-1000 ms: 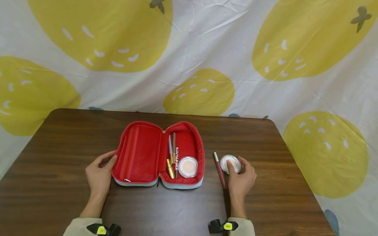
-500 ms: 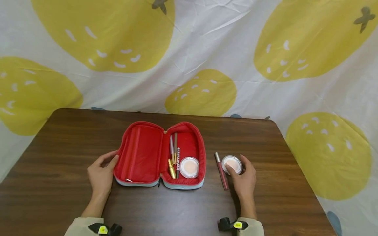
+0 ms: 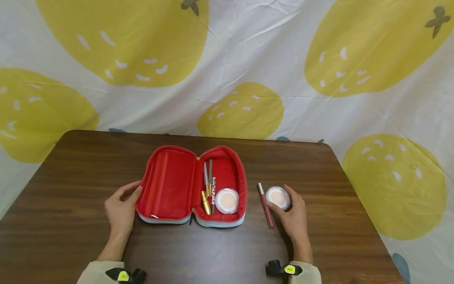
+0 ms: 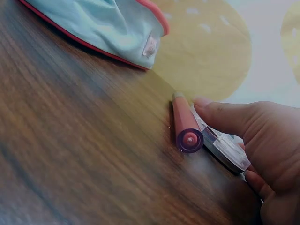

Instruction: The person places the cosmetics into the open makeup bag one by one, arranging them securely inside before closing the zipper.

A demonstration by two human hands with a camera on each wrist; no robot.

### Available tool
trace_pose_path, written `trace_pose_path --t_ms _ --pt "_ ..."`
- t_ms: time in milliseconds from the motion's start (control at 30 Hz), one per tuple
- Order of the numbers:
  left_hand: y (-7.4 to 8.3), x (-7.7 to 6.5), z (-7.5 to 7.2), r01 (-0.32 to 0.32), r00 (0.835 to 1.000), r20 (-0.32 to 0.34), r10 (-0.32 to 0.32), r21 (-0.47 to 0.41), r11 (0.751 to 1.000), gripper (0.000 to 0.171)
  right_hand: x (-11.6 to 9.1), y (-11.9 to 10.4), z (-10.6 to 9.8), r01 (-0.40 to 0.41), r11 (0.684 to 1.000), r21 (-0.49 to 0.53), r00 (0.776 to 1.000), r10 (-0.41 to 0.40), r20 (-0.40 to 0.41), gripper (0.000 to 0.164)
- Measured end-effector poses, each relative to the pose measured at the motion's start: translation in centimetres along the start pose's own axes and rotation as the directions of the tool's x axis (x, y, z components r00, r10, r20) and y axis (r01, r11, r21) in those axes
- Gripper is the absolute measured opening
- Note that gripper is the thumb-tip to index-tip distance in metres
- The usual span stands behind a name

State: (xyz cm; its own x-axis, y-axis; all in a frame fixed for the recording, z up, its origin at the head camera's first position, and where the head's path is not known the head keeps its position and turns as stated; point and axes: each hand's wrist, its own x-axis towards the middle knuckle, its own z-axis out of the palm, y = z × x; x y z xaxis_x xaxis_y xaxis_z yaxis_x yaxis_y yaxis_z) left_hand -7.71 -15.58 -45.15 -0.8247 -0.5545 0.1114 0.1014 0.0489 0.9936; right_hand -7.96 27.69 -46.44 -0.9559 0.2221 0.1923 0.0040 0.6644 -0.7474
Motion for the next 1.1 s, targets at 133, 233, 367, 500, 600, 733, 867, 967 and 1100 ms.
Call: trace_pose_path --t_ms 133,233,367,500,600,733,867,967,1100 --pt "0.79 -0.29 -0.04 -0.003 1.0 0.006 0.003 0.009 1.0 0.019 0.02 0.15 -0.05 0.021 1.0 -0.007 1.0 -0.021 0.013 0.077" --pt "0.8 -0.33 -0.02 0.005 1.0 0.01 -0.005 0.005 1.0 0.019 -0.05 0.31 -0.12 0.024 1.0 -0.005 1.0 -0.024 0.013 0.078" --pt "0.62 -0.3 -0.06 0.006 1.0 0.006 -0.006 0.0 1.0 0.019 -0.05 0.29 -0.19 0.032 0.999 0.013 0.999 -0.032 0.013 0.085" --pt "0.62 -0.28 -0.09 -0.001 1.0 0.002 0.001 0.005 1.0 0.018 0.05 0.23 -0.19 0.04 0.999 0.028 0.999 -0.041 0.022 0.093" --pt "0.74 -0.32 -0.02 -0.004 1.0 0.009 0.004 0.011 1.0 0.019 0.04 0.33 -0.28 0.022 1.0 0.007 0.999 -0.022 0.038 0.096" --pt "0.9 -0.4 0.09 -0.003 1.0 0.012 0.003 0.017 1.0 0.019 -0.02 0.44 -0.46 -0.015 1.0 -0.018 0.998 0.016 0.059 0.095" --pt "0.89 -0.41 0.17 -0.005 1.0 0.011 0.005 0.014 1.0 0.019 -0.02 0.38 -0.44 -0.013 0.999 -0.035 0.999 0.015 0.052 0.09" --pt "0.81 -0.39 0.15 -0.009 1.0 0.011 0.009 0.004 1.0 0.02 -0.06 0.22 -0.26 0.002 0.999 -0.049 1.0 -0.001 0.023 0.086" --pt "0.71 -0.26 0.06 -0.013 1.0 0.009 0.013 0.012 1.0 0.019 -0.12 0.02 0.16 0.011 0.999 -0.05 1.0 -0.012 -0.027 0.082"
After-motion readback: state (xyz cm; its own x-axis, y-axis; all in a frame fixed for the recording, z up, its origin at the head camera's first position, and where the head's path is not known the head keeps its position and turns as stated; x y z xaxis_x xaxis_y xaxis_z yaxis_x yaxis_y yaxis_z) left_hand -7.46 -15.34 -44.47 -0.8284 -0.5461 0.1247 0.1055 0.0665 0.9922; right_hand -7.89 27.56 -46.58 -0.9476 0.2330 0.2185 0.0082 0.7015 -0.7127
